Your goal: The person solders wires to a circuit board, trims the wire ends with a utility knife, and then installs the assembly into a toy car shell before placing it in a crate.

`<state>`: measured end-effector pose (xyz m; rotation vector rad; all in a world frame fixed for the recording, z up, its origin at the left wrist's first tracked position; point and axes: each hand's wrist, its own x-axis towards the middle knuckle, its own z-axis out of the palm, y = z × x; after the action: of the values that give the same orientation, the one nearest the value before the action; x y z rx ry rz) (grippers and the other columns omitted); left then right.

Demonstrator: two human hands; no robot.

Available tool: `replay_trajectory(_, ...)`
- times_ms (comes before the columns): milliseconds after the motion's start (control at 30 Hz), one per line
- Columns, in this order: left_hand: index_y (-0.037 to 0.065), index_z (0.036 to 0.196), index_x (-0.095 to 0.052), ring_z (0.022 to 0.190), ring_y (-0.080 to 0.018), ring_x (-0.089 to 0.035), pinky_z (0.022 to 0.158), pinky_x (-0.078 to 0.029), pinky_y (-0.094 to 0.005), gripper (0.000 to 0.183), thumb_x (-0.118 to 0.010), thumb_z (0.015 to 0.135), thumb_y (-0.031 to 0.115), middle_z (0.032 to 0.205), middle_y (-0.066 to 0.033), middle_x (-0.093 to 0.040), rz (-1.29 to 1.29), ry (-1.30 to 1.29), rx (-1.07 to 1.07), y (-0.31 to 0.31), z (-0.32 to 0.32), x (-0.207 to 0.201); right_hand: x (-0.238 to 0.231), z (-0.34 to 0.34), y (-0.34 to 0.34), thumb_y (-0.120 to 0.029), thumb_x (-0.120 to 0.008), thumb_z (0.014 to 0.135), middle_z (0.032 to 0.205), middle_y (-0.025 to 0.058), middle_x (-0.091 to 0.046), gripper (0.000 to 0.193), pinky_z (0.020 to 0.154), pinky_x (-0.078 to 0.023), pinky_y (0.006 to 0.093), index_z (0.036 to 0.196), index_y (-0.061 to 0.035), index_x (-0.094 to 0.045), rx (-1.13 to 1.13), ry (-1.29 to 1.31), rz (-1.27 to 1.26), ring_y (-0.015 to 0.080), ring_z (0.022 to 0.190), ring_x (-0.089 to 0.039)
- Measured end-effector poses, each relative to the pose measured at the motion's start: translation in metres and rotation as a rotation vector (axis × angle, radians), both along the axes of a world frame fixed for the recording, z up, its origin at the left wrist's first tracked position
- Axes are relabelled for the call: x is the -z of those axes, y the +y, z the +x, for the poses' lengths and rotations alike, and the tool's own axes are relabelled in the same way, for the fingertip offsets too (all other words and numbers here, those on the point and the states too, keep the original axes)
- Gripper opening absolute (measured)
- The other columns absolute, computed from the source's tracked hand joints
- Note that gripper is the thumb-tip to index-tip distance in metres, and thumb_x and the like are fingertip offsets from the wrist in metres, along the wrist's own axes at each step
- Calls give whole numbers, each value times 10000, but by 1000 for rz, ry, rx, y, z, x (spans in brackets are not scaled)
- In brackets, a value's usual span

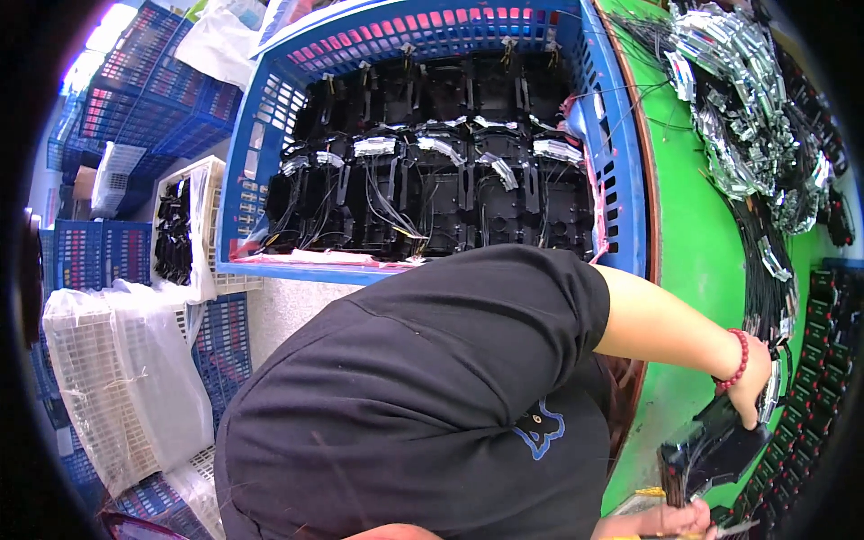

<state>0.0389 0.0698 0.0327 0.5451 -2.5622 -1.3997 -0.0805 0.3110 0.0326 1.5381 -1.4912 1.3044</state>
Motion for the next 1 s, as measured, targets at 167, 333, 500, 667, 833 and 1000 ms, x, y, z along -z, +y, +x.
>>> replay_trajectory(167,-30,792,-709,837,-274,-689,770,-550,-353,254,-652,692,196,828,-179,-701,43,39,-233,-6,-24,53,23,29,-26,141,-554,833,693,160,-604,319,559,-545,308,1137,86,-470,-236,94,110,212,566,-604)
replay_trajectory(333,-51,823,-696,912,-340,-671,803,-551,-390,253,-634,656,129,905,-239,-680,66,166,-404,-22,24,21,15,42,-40,34,-629,876,878,221,-642,359,693,-558,314,1185,86,-454,-280,84,201,244,741,-646)
replay_trajectory(500,-36,730,-695,740,-242,-700,734,-562,-346,193,-616,672,130,678,-149,-686,117,113,-418,-43,63,13,7,62,-66,-2,-603,905,956,235,-644,365,748,-547,323,1214,82,-429,-394,82,289,258,818,-651)
replay_trajectory(667,-41,723,-693,755,-282,-692,704,-559,-366,217,-626,655,154,716,-189,-678,64,169,-471,-51,59,24,6,81,-70,-82,-541,953,955,299,-632,356,788,-570,417,1219,80,-369,-336,-151,238,339,836,-668)
replay_trajectory(833,-25,708,-693,751,-324,-666,720,-535,-405,340,-603,652,298,729,-222,-658,-195,146,-540,-83,179,-30,-4,72,-62,-199,-416,1010,980,331,-617,350,813,-566,443,1210,79,-343,-390,-20,20,392,883,-662)
replay_trajectory(1000,68,1292,-515,1125,-357,-569,986,-428,-385,574,-601,726,117,1205,-197,-614,-364,24,-686,-149,338,-79,30,45,-23,-286,-418,999,920,282,-628,455,679,-555,350,1271,76,-377,-238,-416,206,307,792,-657)
